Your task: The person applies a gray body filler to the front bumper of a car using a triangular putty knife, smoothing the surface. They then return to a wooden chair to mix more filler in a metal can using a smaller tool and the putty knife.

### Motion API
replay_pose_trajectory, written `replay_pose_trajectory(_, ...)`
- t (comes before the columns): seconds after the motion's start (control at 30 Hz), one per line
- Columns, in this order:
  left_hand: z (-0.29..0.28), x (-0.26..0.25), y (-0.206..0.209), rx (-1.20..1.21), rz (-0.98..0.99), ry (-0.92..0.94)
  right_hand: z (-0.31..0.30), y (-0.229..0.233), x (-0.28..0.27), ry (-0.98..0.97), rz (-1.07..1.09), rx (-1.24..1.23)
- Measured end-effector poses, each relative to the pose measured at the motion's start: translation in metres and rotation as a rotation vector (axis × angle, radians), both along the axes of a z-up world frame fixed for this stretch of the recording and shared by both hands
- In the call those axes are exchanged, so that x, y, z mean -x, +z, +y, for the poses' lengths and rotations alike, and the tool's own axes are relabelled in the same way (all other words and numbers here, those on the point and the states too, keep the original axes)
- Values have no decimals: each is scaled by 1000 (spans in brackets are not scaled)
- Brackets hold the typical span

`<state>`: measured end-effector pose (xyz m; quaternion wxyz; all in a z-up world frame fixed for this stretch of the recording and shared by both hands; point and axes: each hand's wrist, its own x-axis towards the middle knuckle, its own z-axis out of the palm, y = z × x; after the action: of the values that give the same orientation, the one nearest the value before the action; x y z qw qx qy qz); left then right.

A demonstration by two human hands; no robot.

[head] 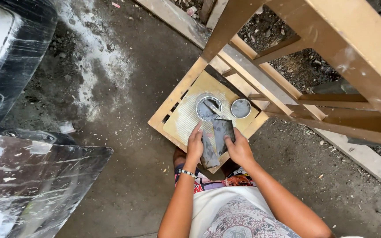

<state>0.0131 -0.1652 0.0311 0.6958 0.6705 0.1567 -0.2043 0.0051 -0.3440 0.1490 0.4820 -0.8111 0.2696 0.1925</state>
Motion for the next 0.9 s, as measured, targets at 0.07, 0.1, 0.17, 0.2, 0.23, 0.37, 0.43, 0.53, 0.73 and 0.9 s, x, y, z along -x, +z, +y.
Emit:
replay_pose_trajectory(0.07, 0, -8, 21, 37, 102, -6, 0, -9, 2, -28, -24, -27)
replay_pose_trajectory(0.1, -1, -14, 32, 75, 200, -15, -1, -14, 3, -57, -51, -53)
replay_pose_trajectory(0.17, 0, -14, 27, 31, 134, -38, -2, -18, 2, -123, 16, -102)
replay_pose_trajectory(0.2, 1, -15, 24, -14, 65, -62, -3, -20, 1, -190, 79, -152)
replay_pose_trajectory(0.23, 0, -18, 30, -13, 65, -64, -3, -22, 2, -191, 80, -151)
replay_pose_trajectory(0.37, 2, -15, 31, -49, 73, -101, -1, -32, 7, -255, 101, -228)
replay_pose_trajectory(0.43, 2, -20, 28, -30, 47, -95, 1, -42, 4, -305, 177, -267)
replay_pose_trajectory(0.53, 4, -17, 27, -19, 92, -97, 6, -56, 9, -444, 162, -469)
replay_pose_trajectory(0.73, 13, -17, 14, 105, 167, -94, 7, -56, 6, -661, 171, -801)
replay_pose_trajectory(0.9, 16, -14, 2, 123, 168, -68, 4, -53, 5, -696, 172, -861)
